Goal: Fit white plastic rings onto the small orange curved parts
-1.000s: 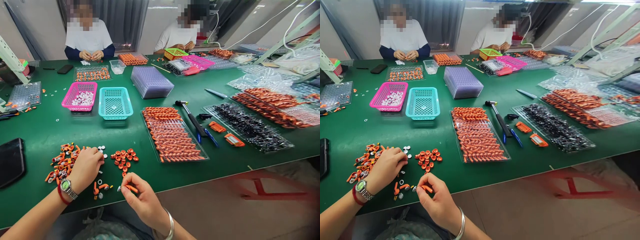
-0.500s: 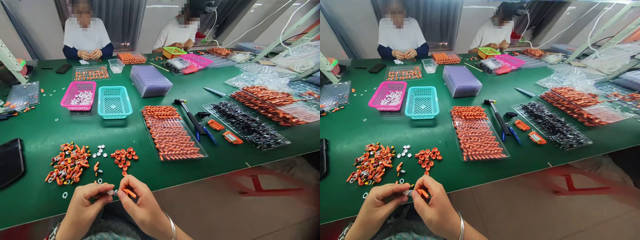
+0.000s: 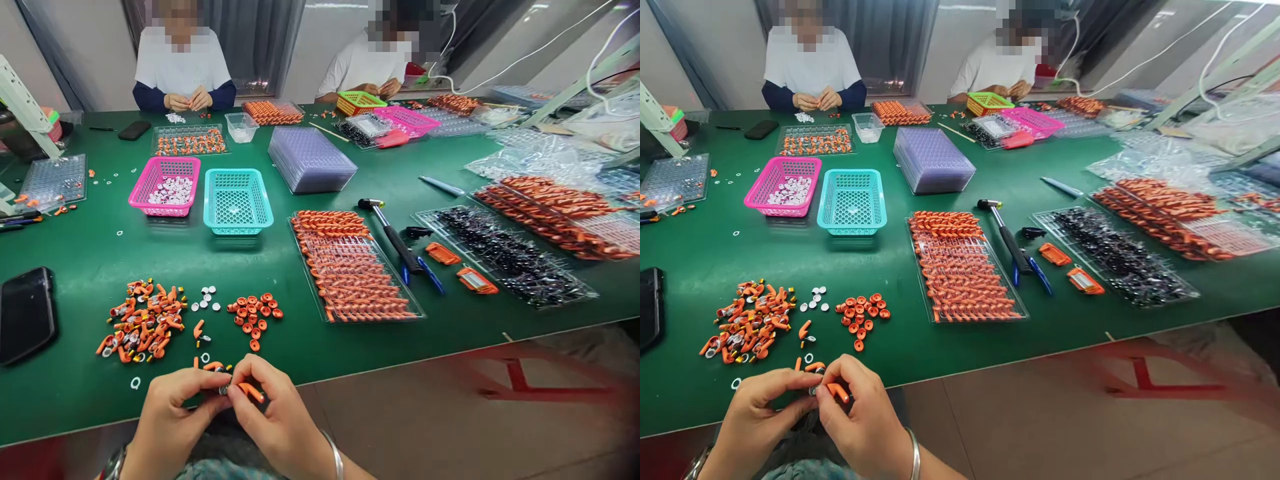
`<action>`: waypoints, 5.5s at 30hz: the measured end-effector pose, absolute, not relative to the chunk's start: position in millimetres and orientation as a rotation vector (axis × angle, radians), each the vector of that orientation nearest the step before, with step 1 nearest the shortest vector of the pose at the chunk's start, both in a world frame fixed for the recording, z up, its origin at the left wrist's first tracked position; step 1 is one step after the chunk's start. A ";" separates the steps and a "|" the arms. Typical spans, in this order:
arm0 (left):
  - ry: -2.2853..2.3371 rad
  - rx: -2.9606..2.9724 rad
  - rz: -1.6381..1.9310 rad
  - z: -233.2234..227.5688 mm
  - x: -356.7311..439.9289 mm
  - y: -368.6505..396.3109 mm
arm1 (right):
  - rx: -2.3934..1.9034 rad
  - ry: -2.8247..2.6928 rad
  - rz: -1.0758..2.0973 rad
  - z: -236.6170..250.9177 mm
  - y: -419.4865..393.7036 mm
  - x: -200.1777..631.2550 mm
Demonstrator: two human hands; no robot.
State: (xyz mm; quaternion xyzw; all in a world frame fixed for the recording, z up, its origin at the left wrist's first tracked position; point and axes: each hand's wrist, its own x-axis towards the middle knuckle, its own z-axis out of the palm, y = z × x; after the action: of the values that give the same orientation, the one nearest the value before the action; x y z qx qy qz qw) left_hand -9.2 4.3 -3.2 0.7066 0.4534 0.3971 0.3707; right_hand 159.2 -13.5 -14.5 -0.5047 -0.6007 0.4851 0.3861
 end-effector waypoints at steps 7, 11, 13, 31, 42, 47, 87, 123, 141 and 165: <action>1.145 1.925 1.030 -4.8 -10.4 1.8 | -1.259 -1.521 1.270 -15.6 -14.8 159.2; 1.189 2.022 1.034 -7.4 -12.9 -2.9 | -1.256 -1.496 1.308 -17.1 -13.6 159.8; 1.186 2.060 1.014 -8.1 -14.6 -6.5 | -1.242 -1.459 1.346 -17.6 -13.1 160.6; 1.254 2.209 0.924 -1.5 -16.0 -10.3 | -1.012 -1.564 1.284 -16.4 -9.0 174.2; 1.146 1.710 0.862 13.4 -13.2 1.7 | -0.909 -1.045 1.697 -29.2 -6.5 170.2; 1.162 1.287 0.872 10.4 -13.0 4.7 | -0.702 -0.576 1.939 -31.6 -7.8 164.5; 1.198 1.520 0.617 4.1 23.9 16.5 | -0.892 -0.714 1.763 -48.0 -23.1 176.1; 1.181 2.286 0.905 -6.1 21.4 7.8 | -1.276 -1.361 1.180 -36.3 -19.3 194.7; 1.169 1.941 0.896 -5.5 8.1 3.6 | -1.185 -1.579 1.055 -18.5 -13.4 186.1; 1.159 1.965 1.011 -3.1 8.5 2.0 | -1.294 -1.745 0.963 -3.0 -9.0 181.2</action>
State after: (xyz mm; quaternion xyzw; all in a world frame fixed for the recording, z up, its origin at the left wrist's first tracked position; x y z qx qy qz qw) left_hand 8.5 2.0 -3.1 0.7467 0.4402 0.3844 0.3176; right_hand 181.2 -9.0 -3.0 -0.5051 -0.6812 0.3760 0.3735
